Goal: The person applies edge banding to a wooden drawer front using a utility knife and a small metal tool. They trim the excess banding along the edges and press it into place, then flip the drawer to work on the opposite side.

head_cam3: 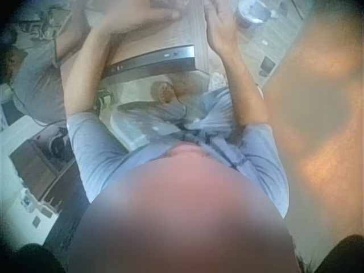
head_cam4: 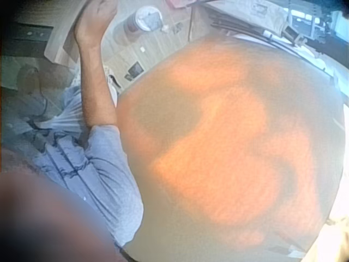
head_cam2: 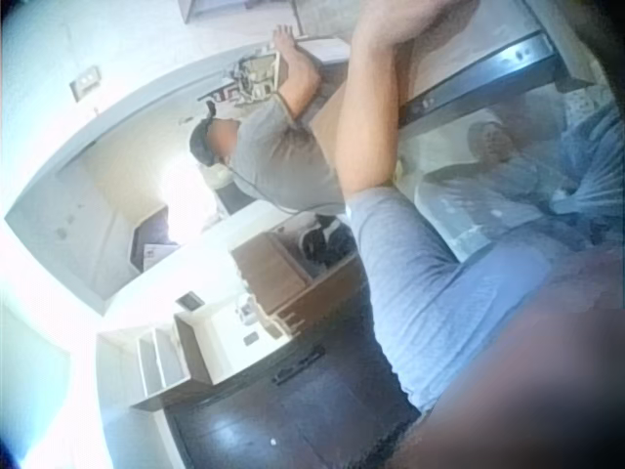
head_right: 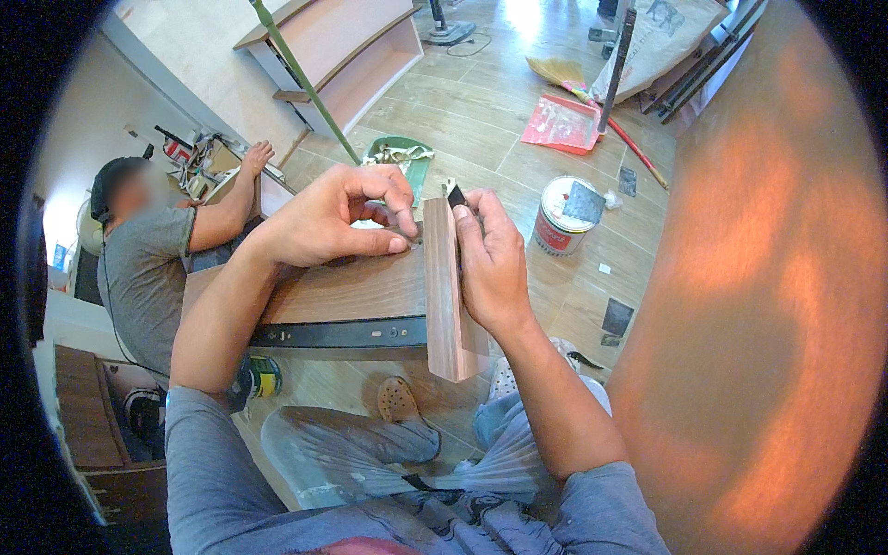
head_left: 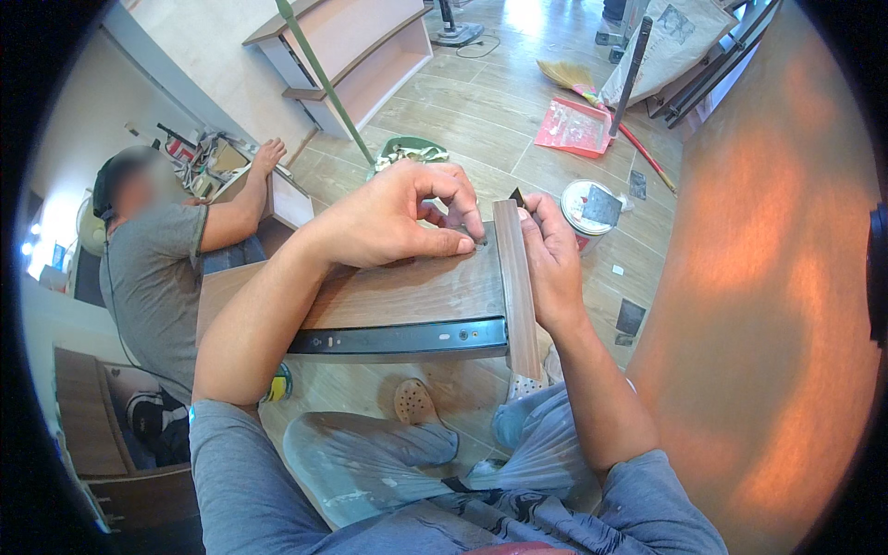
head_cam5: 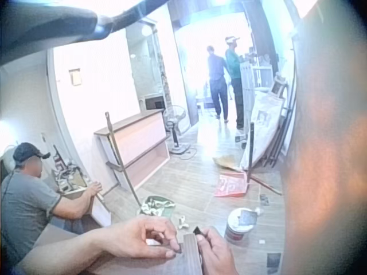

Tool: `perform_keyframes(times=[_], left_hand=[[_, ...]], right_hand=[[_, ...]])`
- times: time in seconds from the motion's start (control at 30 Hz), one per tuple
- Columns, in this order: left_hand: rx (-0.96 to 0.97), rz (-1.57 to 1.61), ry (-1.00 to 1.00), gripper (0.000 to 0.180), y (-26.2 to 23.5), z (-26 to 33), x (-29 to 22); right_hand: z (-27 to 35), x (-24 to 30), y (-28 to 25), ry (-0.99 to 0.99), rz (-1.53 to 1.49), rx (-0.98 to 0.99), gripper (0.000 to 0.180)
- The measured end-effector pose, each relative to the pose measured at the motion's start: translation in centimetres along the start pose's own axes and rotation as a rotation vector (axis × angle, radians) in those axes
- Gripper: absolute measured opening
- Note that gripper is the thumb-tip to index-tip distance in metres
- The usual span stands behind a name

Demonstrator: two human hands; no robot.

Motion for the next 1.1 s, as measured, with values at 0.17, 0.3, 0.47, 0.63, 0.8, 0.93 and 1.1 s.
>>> perform_keyframes(times=[0.17, 0.3, 0.47, 0.63, 0.8, 0.93, 1.1], left_hand=[[-0.013, -0.126, 0.06, 0.009, 0.3, -0.1, -0.7], [-0.086, -0.21, 0.024, 0.007, 0.4, -0.3, -0.5], [-0.129, -0.267, 0.058, 0.009, 0.5, -0.2, -1.0], [-0.123, -0.273, 0.077, 0.011, 0.3, 0.0, -1.3], [-0.113, -0.3, 0.161, 0.015, 0.1, 0.2, -2.1], [-0.105, -0.34, 0.22, 0.015, 0.1, 0.3, -2.5], [-0.106, -0.353, 0.227, 0.014, -0.1, 0.3, -2.4]], right_hand=[[0.0, -0.1, 0.1, 0.011, -0.008, 0.007, 0.021], [0.0, -0.1, 0.0, 0.022, -0.009, 0.006, 0.021], [0.0, -0.2, 0.2, 0.031, -0.017, 0.014, 0.021], [0.0, -0.2, 0.1, 0.037, -0.02, 0.015, 0.02], [0.0, -0.2, 0.1, 0.039, -0.027, 0.014, 0.02], [-0.1, 0.2, 0.1, 0.006, -0.021, 0.003, 0.019], [0.0, -0.3, 0.5, 0.079, -0.114, 0.039, 0.018]])
Point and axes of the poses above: each hand's wrist, its own z-axis away from the middle knuckle, its own y-axis out of the palm, x = y × z, the point moved 10 cm from there along -z, towards the middle knuckle, and after that the axes turned 6 degrees about -x, right-handed, at the moved point
